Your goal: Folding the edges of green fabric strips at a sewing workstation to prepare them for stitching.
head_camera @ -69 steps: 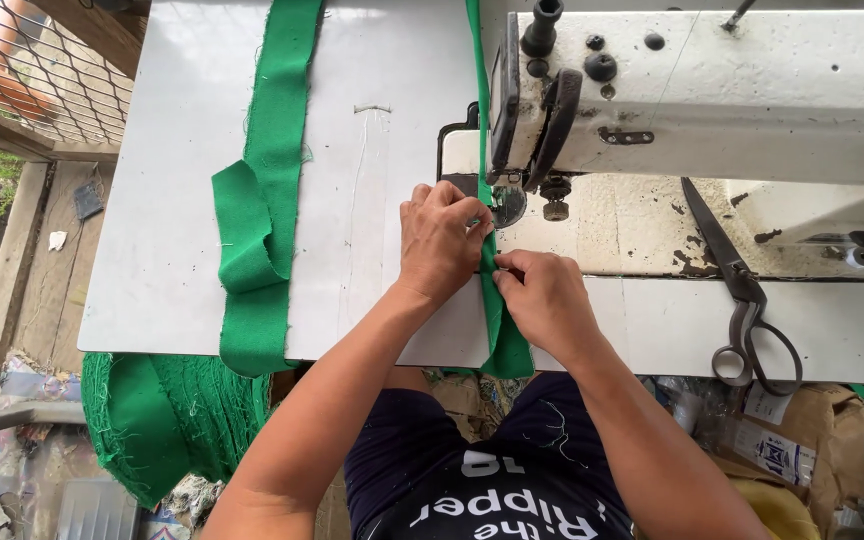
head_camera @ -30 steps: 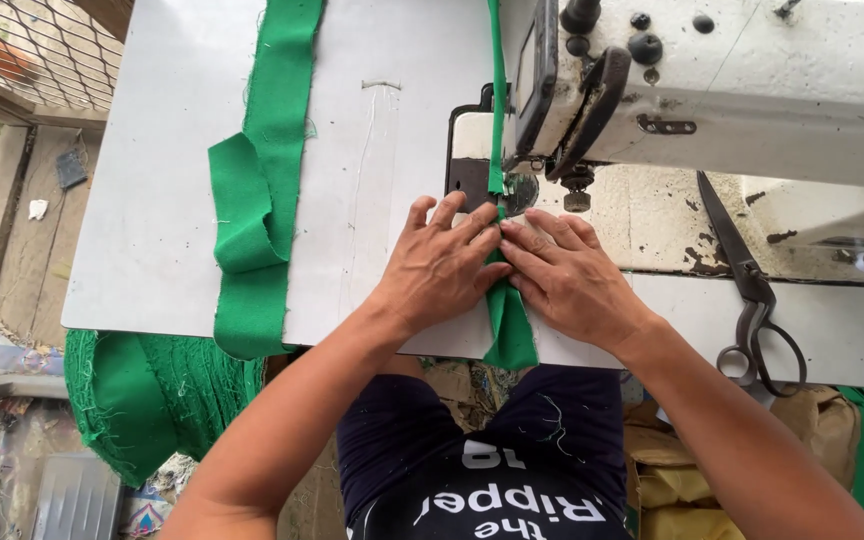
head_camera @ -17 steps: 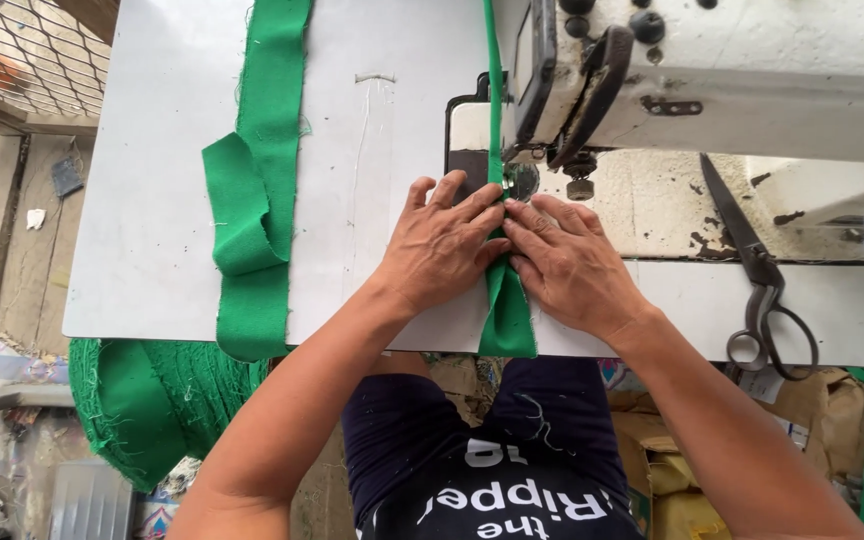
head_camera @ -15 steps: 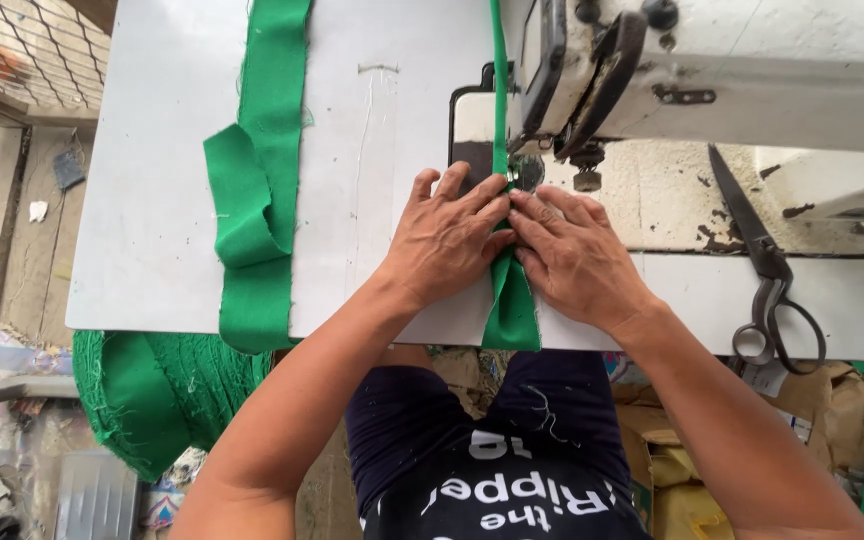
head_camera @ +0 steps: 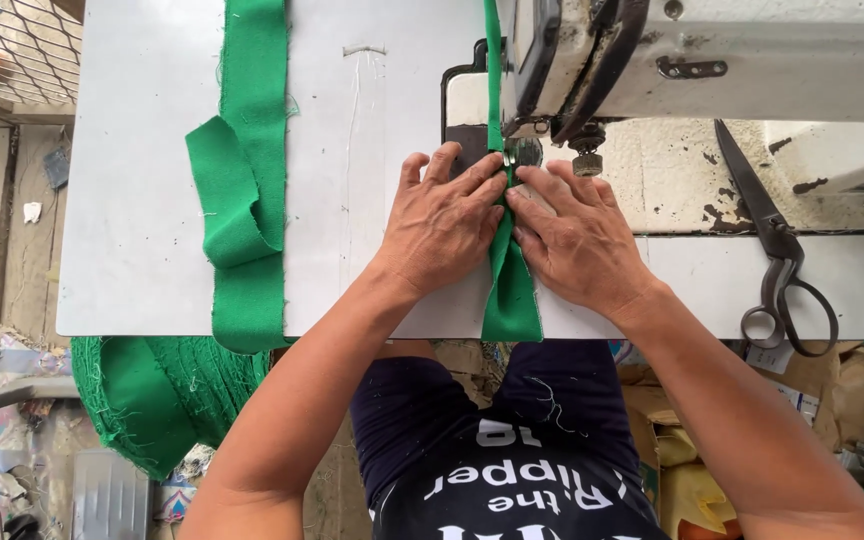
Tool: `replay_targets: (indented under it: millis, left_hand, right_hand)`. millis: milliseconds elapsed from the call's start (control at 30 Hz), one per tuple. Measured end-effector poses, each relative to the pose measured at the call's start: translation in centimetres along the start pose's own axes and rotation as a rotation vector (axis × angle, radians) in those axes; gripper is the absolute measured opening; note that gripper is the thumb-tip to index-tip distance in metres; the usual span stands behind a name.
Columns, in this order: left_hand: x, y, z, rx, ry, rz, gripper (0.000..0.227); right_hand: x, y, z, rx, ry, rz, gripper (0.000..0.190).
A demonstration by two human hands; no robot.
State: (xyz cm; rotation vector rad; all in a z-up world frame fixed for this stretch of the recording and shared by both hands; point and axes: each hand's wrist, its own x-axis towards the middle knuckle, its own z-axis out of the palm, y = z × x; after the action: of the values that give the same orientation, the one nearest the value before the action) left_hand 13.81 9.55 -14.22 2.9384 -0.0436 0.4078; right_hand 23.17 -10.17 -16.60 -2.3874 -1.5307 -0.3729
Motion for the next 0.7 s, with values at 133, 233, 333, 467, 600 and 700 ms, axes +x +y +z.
replay_targets:
  millis: [133,233,333,467,600,700]
  left_hand:
    - [0.4,-0.5,1.0,-0.008,0.028,-0.008,0.036]
    - [0.5,-1.0,1.3,-0.034,0.073,-0.008,0.037]
    - [0.6,-1.3,1.6,-0.070,0.105,-0.023,0.039]
    - [0.2,-0.8,1.6,-0.080,0.081,-0.056,0.041]
    - [0.6,-0.7,1.4,-0.069,0.051,-0.079,0.042]
    - [1.0,-1.0,0.3,-0.113,-0.012,-0.012,0.049]
  right_hand:
    - [0.4,0.4,0.5,-0.011,0.004,0.018,0.033]
    - [0.8,0.4,0.7,-0.028,0.000,0.038,0.035]
    - [0.7,0.0,0.1,-0.014,-0.015,0.052,0.035]
    - [-1.6,-2.6,-2.4,0.097,0.073,0.056,0.034]
    - [-9.5,-6.2,-2.8,0.460,0.130,0.151,0.025]
    - [-10.8,-8.8,-6.4,0.813,-0.118,0.278,0.020]
